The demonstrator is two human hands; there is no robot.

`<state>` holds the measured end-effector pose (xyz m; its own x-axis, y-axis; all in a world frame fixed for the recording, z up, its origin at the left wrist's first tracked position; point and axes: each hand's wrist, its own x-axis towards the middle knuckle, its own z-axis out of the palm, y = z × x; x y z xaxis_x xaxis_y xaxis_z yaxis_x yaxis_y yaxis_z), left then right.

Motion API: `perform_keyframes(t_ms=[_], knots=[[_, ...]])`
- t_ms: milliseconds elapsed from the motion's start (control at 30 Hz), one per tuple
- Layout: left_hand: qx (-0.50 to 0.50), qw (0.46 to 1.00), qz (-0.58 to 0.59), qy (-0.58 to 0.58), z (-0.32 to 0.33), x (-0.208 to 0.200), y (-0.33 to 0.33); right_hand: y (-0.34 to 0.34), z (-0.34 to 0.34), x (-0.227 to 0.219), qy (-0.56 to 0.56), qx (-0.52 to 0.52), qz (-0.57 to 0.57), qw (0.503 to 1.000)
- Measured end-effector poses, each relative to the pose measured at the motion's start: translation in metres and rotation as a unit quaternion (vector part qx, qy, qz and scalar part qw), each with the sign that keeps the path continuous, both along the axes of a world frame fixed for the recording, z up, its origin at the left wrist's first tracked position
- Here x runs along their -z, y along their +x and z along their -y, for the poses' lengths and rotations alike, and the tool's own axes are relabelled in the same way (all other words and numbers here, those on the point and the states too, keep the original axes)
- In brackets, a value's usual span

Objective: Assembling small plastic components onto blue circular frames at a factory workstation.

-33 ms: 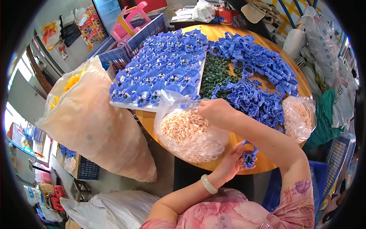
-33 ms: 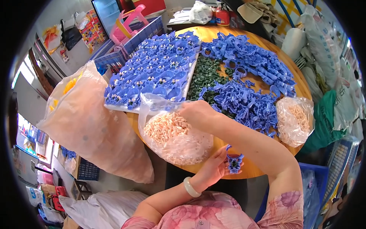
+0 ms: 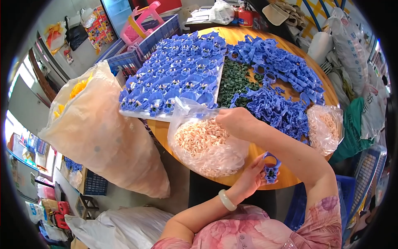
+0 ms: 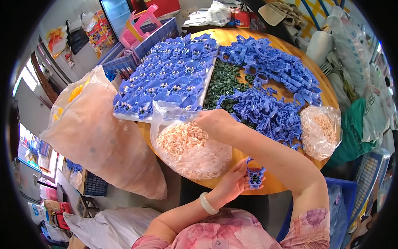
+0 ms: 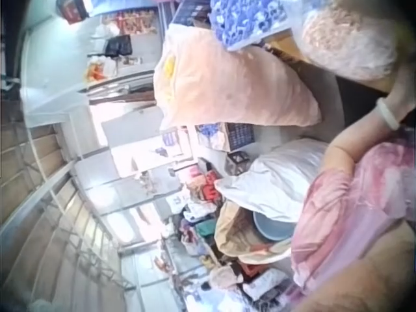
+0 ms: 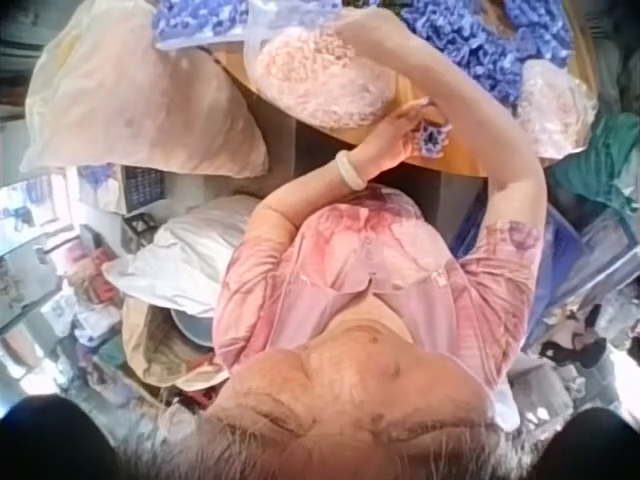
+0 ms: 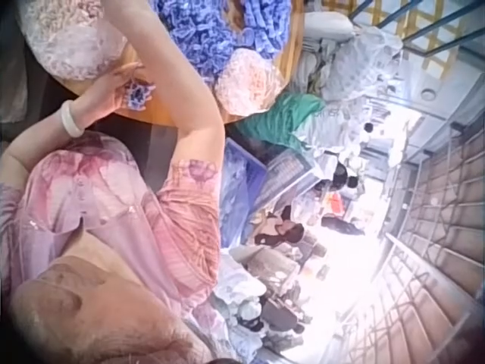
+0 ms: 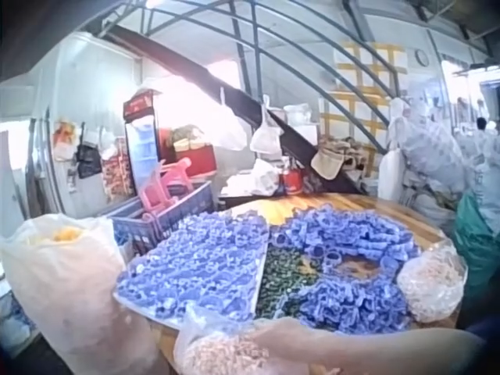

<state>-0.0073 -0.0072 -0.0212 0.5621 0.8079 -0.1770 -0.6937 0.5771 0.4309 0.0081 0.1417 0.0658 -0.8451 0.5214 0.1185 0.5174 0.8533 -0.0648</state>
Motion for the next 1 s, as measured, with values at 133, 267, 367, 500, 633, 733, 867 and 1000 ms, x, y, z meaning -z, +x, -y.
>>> perform_keyframes(t_ms=[133,267,367,500,633,733,867,1000], knots=[[0.002,1.000,0.005,-0.001,-0.001,0.001,0.001,0.009,0.004,-0.003,-0.075,-0.009,-0.129,0.989],[0.000,1.000,0.008,0.006,-0.002,-0.001,0.002,0.010,0.002,0.008,-0.065,-0.012,-0.126,0.990],[-0.006,1.000,0.012,0.012,-0.002,0.000,0.004,0.005,0.005,0.012,-0.048,-0.021,-0.130,0.990],[-0.009,1.000,0.012,0.001,-0.002,0.001,0.003,-0.003,0.006,0.005,-0.039,-0.032,-0.072,0.996],[-0.012,1.000,-0.003,0.005,0.000,-0.003,0.004,0.005,0.010,0.003,-0.105,-0.029,-0.185,0.977],[0.001,1.000,-0.010,0.018,0.001,-0.002,0.006,0.017,0.011,0.003,-0.163,-0.029,-0.223,0.961],[0.001,0.999,0.009,0.035,-0.001,0.002,0.006,0.041,0.025,-0.009,-0.140,-0.039,-0.275,0.951],[-0.030,0.998,-0.016,0.048,0.004,-0.007,0.002,0.088,0.045,-0.024,-0.061,0.003,-0.299,0.952]])
